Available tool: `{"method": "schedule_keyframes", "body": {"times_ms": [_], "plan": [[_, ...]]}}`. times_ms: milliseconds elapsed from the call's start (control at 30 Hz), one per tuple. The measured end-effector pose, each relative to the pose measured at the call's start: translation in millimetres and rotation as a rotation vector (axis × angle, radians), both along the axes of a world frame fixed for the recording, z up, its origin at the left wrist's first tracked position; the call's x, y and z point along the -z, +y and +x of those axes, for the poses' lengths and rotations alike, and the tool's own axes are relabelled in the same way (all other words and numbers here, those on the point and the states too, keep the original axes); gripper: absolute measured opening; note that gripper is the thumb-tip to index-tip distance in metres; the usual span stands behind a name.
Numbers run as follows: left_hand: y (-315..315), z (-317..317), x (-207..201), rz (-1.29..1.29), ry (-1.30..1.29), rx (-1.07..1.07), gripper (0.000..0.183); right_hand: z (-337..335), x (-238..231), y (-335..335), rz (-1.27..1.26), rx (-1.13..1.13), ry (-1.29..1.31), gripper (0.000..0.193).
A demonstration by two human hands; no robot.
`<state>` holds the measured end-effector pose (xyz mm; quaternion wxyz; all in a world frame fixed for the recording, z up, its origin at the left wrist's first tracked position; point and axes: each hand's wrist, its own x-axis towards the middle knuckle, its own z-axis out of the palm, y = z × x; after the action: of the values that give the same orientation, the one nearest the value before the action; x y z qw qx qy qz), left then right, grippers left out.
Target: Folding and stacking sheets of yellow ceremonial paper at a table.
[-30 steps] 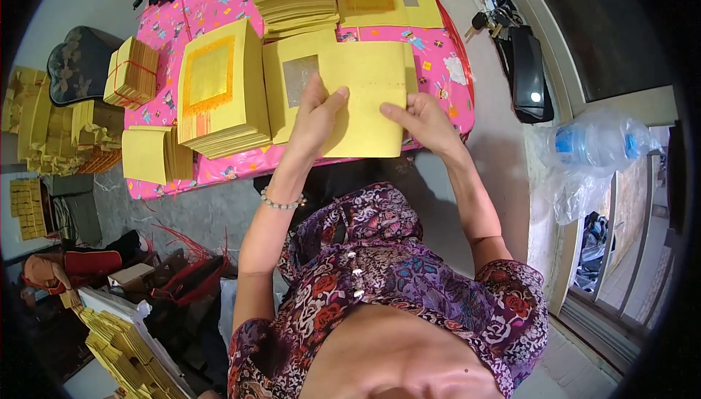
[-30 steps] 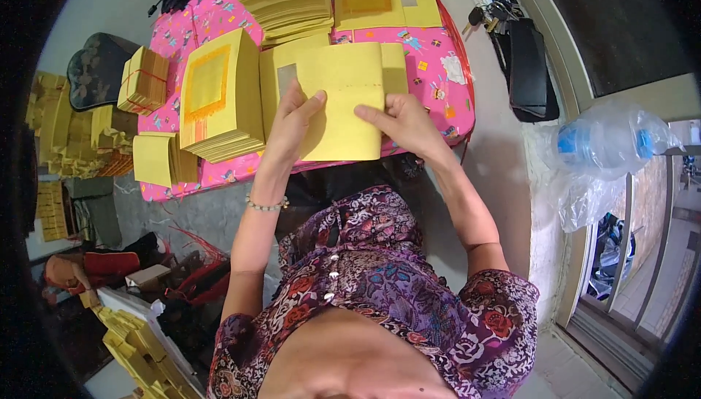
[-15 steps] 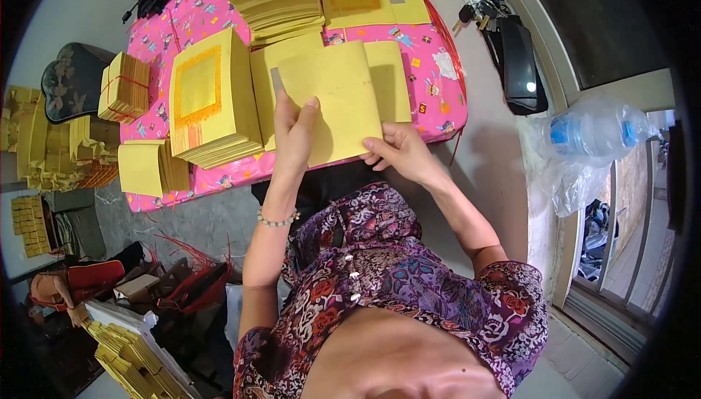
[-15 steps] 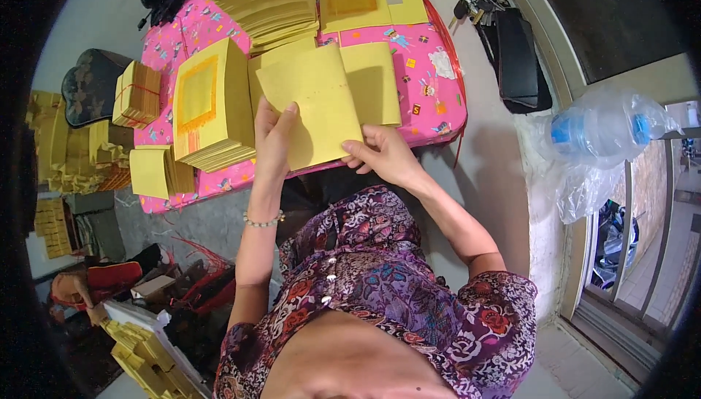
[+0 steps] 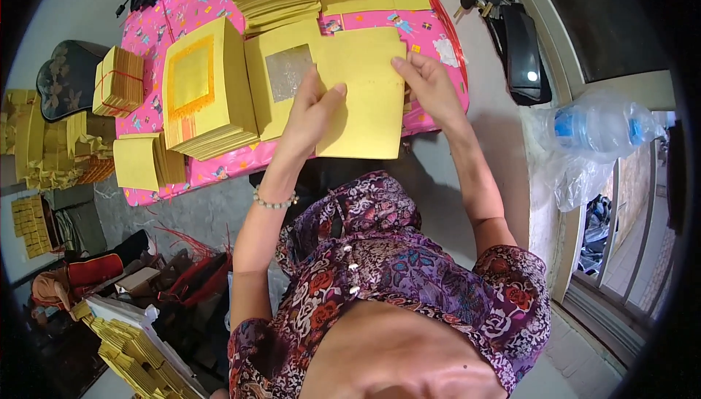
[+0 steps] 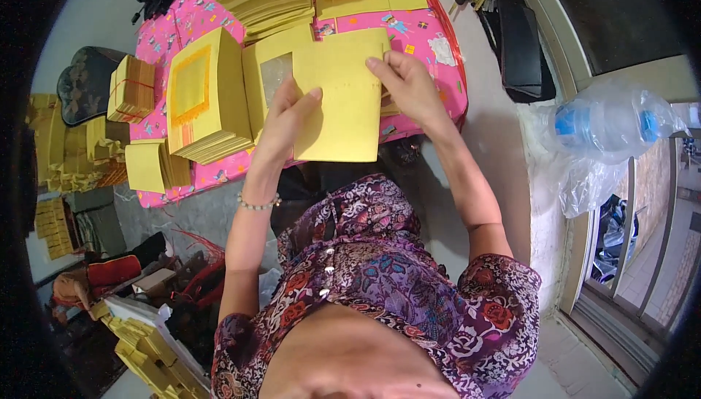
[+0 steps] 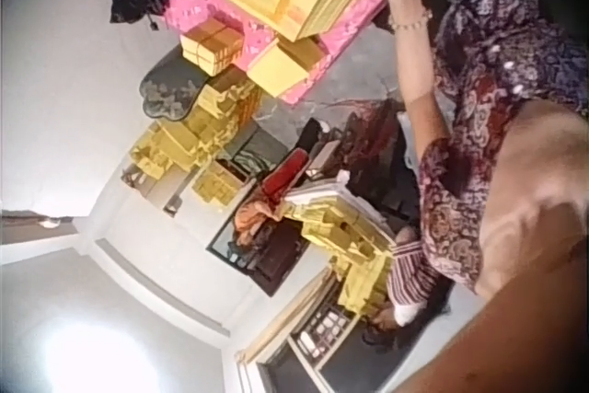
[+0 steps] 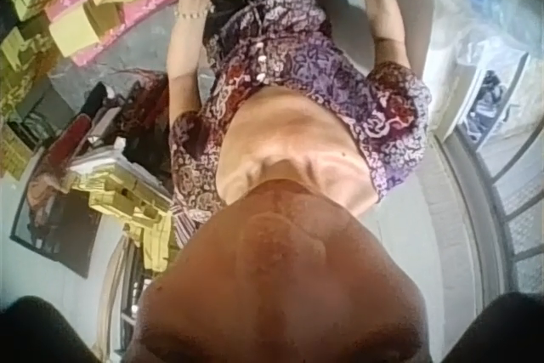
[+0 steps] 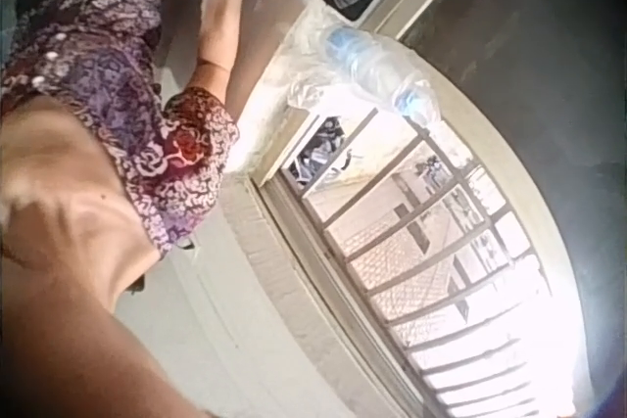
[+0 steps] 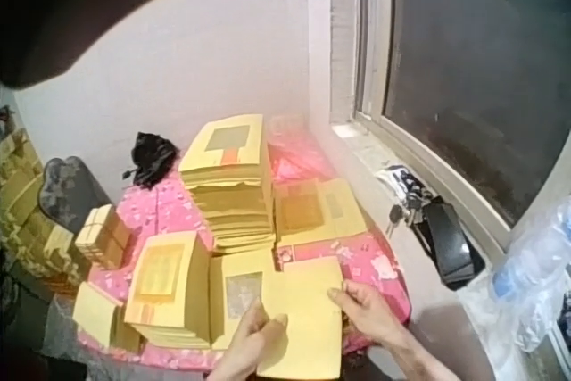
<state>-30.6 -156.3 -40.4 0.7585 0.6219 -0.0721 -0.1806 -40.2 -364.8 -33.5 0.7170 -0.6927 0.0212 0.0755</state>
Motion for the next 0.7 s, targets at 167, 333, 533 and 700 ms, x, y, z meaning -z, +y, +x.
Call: {"method": "schedule_keyframes", "body": {"times_ms": [167,333,533,700], "plan": [[-20.7,29.6,-0.5,-0.073,-0.007,-0.029,0.038,15.1,-1.4,-14.4,-0.135,-0.073,-0.039,0.032],[-34.1,59.3,20.4,0.322,-0.021,-0.044,0.031,44.1,37.0,-31.0,-0.407,0.027,-0.081,0.028],[-44.4,72.0,73.8,0.37,0.002,-0.037,0.033,54.0,78.7,-41.0,-0.68,0.094,-0.114,0.036],[-48.6,74.9,92.1,0.436,-0.066,-0.063,0.037,55.5,96.5,-45.2,-0.67,0.119,-0.152,0.036]]}}
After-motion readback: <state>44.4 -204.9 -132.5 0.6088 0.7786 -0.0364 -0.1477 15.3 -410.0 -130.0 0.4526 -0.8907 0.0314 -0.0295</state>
